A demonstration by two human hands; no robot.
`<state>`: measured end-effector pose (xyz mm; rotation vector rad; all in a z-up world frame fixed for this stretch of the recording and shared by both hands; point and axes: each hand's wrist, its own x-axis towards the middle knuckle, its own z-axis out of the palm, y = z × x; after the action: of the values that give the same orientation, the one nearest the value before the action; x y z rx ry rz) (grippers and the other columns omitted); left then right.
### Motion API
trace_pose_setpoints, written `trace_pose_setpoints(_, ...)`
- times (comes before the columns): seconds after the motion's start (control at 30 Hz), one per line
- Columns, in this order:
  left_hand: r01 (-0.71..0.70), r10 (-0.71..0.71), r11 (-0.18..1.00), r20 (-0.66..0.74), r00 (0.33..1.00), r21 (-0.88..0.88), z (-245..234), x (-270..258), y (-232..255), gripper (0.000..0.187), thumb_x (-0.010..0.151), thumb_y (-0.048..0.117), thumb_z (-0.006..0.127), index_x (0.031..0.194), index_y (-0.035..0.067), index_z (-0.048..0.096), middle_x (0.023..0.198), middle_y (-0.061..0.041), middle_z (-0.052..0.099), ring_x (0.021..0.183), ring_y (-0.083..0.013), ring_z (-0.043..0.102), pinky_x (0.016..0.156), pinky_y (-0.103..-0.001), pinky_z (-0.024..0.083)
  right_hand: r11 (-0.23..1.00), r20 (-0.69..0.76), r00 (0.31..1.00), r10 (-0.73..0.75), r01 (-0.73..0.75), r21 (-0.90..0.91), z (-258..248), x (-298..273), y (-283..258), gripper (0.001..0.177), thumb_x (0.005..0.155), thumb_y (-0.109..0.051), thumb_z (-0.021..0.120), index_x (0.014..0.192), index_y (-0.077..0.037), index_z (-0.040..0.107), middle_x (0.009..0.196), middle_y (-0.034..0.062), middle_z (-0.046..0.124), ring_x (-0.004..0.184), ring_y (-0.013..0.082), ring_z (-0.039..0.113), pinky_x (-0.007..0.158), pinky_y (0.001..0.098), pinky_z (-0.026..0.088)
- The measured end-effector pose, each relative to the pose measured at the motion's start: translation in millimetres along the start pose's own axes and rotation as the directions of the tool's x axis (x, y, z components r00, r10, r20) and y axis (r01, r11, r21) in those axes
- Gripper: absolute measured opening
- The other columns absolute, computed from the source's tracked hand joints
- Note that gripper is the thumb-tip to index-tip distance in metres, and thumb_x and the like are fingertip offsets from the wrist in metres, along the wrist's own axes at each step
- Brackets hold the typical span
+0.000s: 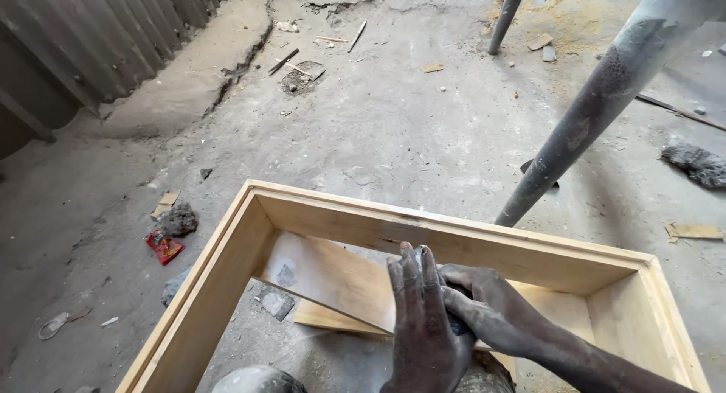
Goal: Sanding and filling a wooden furniture frame to smooth the surface.
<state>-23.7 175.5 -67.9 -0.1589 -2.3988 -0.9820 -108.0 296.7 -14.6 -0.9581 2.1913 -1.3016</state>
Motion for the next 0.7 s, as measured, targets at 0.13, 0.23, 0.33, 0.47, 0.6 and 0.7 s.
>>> trace_pose_setpoints(0.13, -0.058, 0.057, 0.998, -0.017, 0.998, -0.018, -11.5, 5.9, -4.0, 0.1, 0.077, -0.005, 0.071, 0.159, -0.002, 0.013, 0.165, -0.035, 0.016, 0.155, -0.0529, 0.013, 0.121, -0.059, 0.023, 0.971, 0.173, 0.956, 0.237, -0.235, -0.032, -14.5, 4.1, -3.0, 0.039, 0.1, -0.036, 0.053, 0.109, -0.004, 0.073, 0.089, 0.0201, 0.074, 0.082, 0.0251, 0.071, 0.077, 0.0412, 0.063)
trace_pose_setpoints(0.23, -0.163, 0.167, 0.982, -0.04, 0.985, 0.092, -17.6, 19.3, -26.1, 0.089, 0.077, -0.024, 0.045, 0.16, -0.004, 0.022, 0.169, -0.028, 0.025, 0.16, -0.0419, 0.021, 0.127, -0.052, 0.026, 0.994, 0.165, 0.984, 0.062, -0.047, -0.098, -30.8, 5.7, -2.8, 0.048, 0.096, -0.038, 0.053, 0.135, -0.013, 0.066, 0.113, 0.0111, 0.078, 0.102, 0.0237, 0.074, 0.09, 0.0396, 0.064)
trace_pose_setpoints(0.33, -0.103, 0.139, 0.956, -0.116, 0.983, 0.276, -30.8, 44.0, -63.8, 0.083, 0.082, -0.023, 0.037, 0.161, -0.001, 0.024, 0.169, -0.024, 0.025, 0.16, -0.039, 0.021, 0.125, -0.048, 0.028, 0.935, -0.213, 0.968, 0.134, -0.195, -0.296, -64.9, 3.5, 0.7, 0.05, 0.094, -0.046, 0.051, 0.131, -0.015, 0.065, 0.126, 0.0085, 0.075, 0.114, 0.0247, 0.073, 0.098, 0.0471, 0.059)
trace_pose_setpoints(0.47, 0.057, 0.021, 0.926, -0.202, 0.979, 0.372, -0.7, 57.5, -69.4, 0.083, 0.077, -0.014, 0.039, 0.157, -0.004, 0.021, 0.165, -0.029, 0.015, 0.154, -0.043, 0.014, 0.123, -0.055, 0.017, 0.862, -0.35, 0.933, 0.089, -0.248, -0.441, -115.2, 14.3, 46.7, 0.06, 0.096, -0.056, 0.044, 0.134, -0.013, 0.062, 0.136, 0.0148, 0.065, 0.123, 0.0323, 0.061, 0.1, 0.0572, 0.049)
trace_pose_setpoints(0.6, -0.23, 0.271, 0.913, -0.077, 0.96, 0.337, 54.8, 55.2, -44.6, 0.088, 0.081, -0.017, 0.036, 0.164, 0.002, 0.013, 0.174, -0.015, 0.01, 0.162, -0.0309, 0.007, 0.132, -0.053, 0.004, 0.705, -0.238, 0.883, 0.405, -0.468, -0.533, -113.4, 22.9, 61.0, 0.071, 0.097, -0.066, 0.024, 0.131, -0.018, 0.063, 0.13, 0.0131, 0.069, 0.121, 0.03, 0.064, 0.106, 0.0567, 0.05)
trace_pose_setpoints(0.7, -0.23, 0.241, 0.851, 0.037, 0.97, 0.471, 31.0, 58.0, -70.8, 0.091, 0.08, -0.015, 0.039, 0.165, 0.007, 0.013, 0.173, -0.01, 0.008, 0.161, -0.0256, 0.006, 0.129, -0.055, 0.001, 0.613, -0.206, 0.843, 0.498, -0.51, -0.603, -109.6, 20.5, 60.2, 0.07, 0.095, -0.067, 0.02, 0.134, -0.027, 0.063, 0.124, 0.0063, 0.075, 0.116, 0.0249, 0.07, 0.105, 0.0525, 0.054)
